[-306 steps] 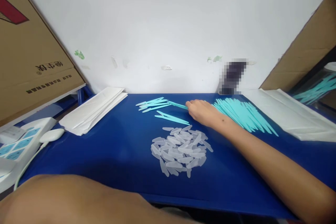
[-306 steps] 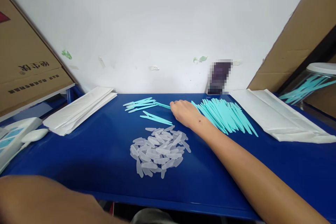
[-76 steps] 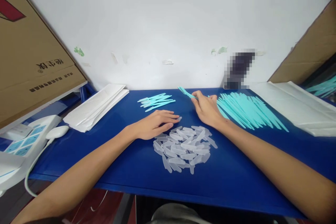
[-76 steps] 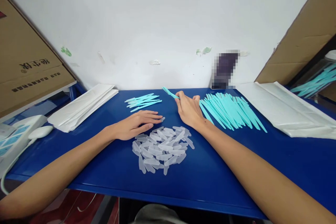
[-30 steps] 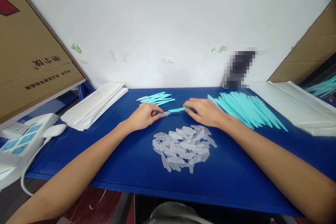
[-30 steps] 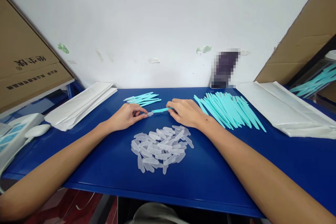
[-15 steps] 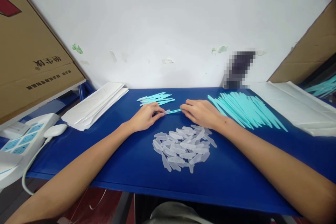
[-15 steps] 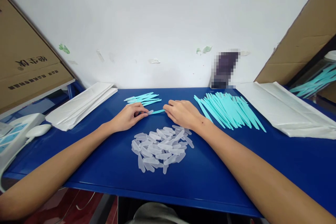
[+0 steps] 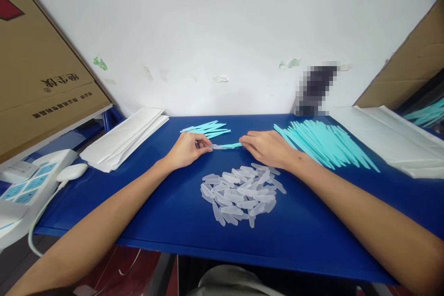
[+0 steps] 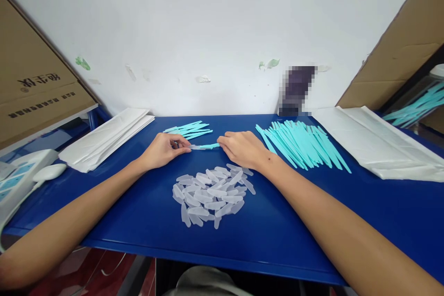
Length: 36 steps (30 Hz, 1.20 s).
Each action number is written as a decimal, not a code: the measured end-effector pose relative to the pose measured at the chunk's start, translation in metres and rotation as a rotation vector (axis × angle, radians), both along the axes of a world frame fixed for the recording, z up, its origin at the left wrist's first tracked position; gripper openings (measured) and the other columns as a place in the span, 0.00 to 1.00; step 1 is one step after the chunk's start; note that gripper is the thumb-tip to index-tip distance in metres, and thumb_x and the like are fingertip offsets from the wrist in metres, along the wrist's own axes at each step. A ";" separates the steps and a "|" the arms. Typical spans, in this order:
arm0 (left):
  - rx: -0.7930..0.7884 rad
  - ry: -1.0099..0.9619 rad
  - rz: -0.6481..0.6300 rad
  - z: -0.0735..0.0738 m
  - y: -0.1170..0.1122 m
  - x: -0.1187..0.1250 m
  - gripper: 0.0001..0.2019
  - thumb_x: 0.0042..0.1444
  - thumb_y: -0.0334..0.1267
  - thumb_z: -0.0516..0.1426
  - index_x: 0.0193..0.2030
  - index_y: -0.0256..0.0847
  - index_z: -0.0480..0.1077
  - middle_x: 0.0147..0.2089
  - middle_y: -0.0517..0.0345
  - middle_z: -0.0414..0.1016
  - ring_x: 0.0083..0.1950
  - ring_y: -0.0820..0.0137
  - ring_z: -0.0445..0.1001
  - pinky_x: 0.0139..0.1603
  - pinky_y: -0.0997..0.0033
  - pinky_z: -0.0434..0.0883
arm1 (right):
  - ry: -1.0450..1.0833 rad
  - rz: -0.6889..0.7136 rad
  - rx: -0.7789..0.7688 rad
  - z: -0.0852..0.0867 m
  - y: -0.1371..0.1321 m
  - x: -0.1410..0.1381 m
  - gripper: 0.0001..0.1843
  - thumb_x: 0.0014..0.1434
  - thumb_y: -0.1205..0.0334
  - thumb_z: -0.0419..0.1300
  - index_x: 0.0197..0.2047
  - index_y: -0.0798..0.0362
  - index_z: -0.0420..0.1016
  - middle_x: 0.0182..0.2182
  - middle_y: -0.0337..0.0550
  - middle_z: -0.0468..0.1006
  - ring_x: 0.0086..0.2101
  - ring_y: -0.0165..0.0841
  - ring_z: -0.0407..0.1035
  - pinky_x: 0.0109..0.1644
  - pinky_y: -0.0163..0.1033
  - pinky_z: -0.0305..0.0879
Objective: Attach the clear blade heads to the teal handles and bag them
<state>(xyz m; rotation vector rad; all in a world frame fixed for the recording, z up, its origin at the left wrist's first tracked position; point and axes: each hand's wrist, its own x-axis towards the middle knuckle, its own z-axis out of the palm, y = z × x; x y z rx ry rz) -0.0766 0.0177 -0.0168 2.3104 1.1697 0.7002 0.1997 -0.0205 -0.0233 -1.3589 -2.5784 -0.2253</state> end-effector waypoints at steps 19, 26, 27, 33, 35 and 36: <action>0.048 0.095 -0.023 -0.011 -0.002 0.009 0.12 0.61 0.47 0.61 0.35 0.40 0.79 0.24 0.63 0.72 0.25 0.74 0.66 0.29 0.72 0.61 | 0.015 0.054 -0.038 0.002 -0.002 -0.011 0.19 0.73 0.58 0.45 0.49 0.51 0.77 0.39 0.45 0.78 0.34 0.33 0.70 0.33 0.38 0.51; 0.128 0.169 -0.097 -0.010 -0.005 0.015 0.12 0.64 0.46 0.57 0.36 0.40 0.74 0.28 0.61 0.71 0.29 0.71 0.68 0.32 0.70 0.62 | 0.096 0.093 -0.069 0.001 -0.001 -0.020 0.19 0.73 0.58 0.46 0.49 0.52 0.77 0.42 0.45 0.79 0.38 0.34 0.72 0.37 0.39 0.56; 0.146 0.188 -0.104 -0.010 -0.005 0.015 0.12 0.64 0.46 0.56 0.37 0.40 0.74 0.29 0.60 0.71 0.30 0.70 0.68 0.33 0.69 0.62 | 0.091 0.091 -0.072 0.001 -0.001 -0.019 0.19 0.73 0.58 0.46 0.49 0.52 0.77 0.42 0.45 0.79 0.38 0.34 0.72 0.37 0.39 0.56; 0.299 0.334 -0.131 -0.009 0.001 0.005 0.13 0.67 0.47 0.52 0.42 0.41 0.72 0.39 0.53 0.71 0.41 0.63 0.70 0.42 0.64 0.66 | 0.085 0.015 0.075 0.000 0.002 -0.013 0.20 0.72 0.55 0.47 0.49 0.51 0.79 0.44 0.46 0.81 0.43 0.38 0.73 0.44 0.42 0.57; 0.353 0.377 -0.106 -0.007 0.005 -0.002 0.13 0.67 0.47 0.52 0.42 0.41 0.73 0.41 0.51 0.71 0.43 0.61 0.70 0.43 0.63 0.66 | 0.145 -0.055 0.141 0.000 0.003 -0.008 0.19 0.71 0.53 0.50 0.50 0.51 0.80 0.47 0.47 0.81 0.45 0.39 0.73 0.44 0.42 0.58; 0.374 0.396 -0.086 -0.005 0.007 -0.006 0.13 0.66 0.47 0.53 0.42 0.41 0.73 0.42 0.51 0.71 0.43 0.61 0.69 0.43 0.62 0.66 | 0.181 -0.103 0.166 0.000 0.002 -0.005 0.19 0.69 0.51 0.53 0.50 0.51 0.80 0.47 0.46 0.81 0.44 0.39 0.73 0.42 0.41 0.58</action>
